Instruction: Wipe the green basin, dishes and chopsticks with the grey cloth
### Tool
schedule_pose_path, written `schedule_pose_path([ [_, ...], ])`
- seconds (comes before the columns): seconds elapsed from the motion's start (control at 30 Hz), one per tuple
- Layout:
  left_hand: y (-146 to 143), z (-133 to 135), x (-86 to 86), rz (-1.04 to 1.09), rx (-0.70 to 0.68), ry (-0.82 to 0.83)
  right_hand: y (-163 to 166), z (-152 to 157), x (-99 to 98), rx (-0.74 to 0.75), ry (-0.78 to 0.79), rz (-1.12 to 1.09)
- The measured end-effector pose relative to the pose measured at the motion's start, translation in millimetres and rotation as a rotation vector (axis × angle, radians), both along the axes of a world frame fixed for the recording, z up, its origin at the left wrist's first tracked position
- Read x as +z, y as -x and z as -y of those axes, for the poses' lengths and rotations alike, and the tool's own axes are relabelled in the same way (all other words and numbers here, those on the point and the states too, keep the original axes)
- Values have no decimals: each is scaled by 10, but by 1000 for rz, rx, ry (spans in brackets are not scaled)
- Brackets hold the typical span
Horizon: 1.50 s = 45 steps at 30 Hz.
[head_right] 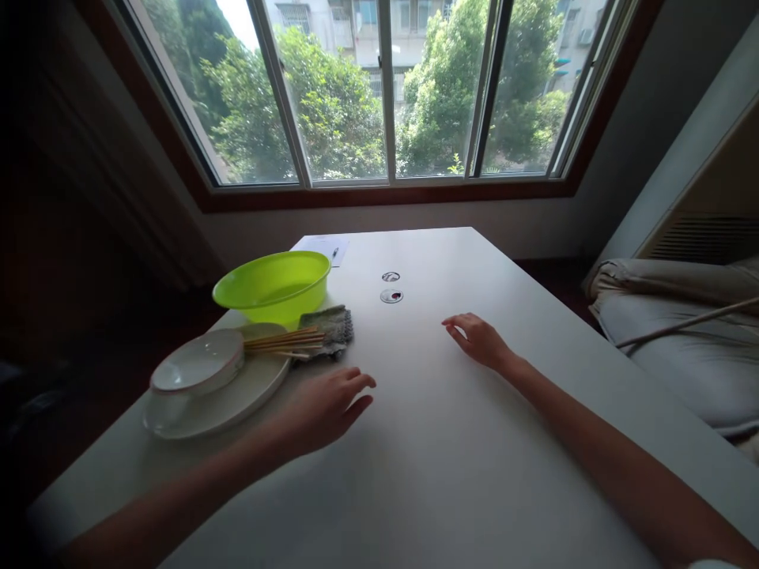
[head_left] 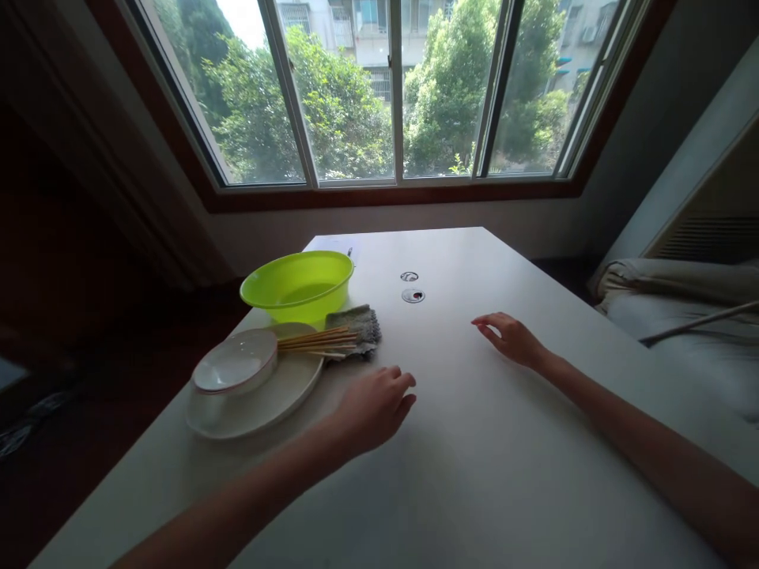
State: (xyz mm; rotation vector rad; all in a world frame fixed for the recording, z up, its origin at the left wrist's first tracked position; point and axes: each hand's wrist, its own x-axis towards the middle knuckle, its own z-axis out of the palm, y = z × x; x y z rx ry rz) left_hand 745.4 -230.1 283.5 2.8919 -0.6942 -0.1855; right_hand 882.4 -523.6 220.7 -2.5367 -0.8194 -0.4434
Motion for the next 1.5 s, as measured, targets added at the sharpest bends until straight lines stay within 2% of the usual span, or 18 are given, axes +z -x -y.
schedule_pose_path([
  [0.13, -69, 153, -109, 104, 18, -10, 140, -80, 103, -28, 8, 14],
  [0.3, -76, 207, -221, 170, 86, -36, 333, -130, 172, -35, 56, -6],
  [0.57, -162, 286, -476, 163, 204, -52, 639, -379, -27, -142, 298, -150],
  [0.8, -100, 331, -695, 185, 181, -25, 1027, -644, -129, -211, 372, -235],
  [0.97, -150, 313, -731, 53, 159, -32, 1051, -664, -162, -228, 439, -323],
  [1.13, -150, 344, -721, 50, 202, -46, 1018, -651, -145, -210, 458, -351],
  [1.5, -137, 333, -729, 72, 207, -58, 1007, -642, -153, -197, 448, -358],
])
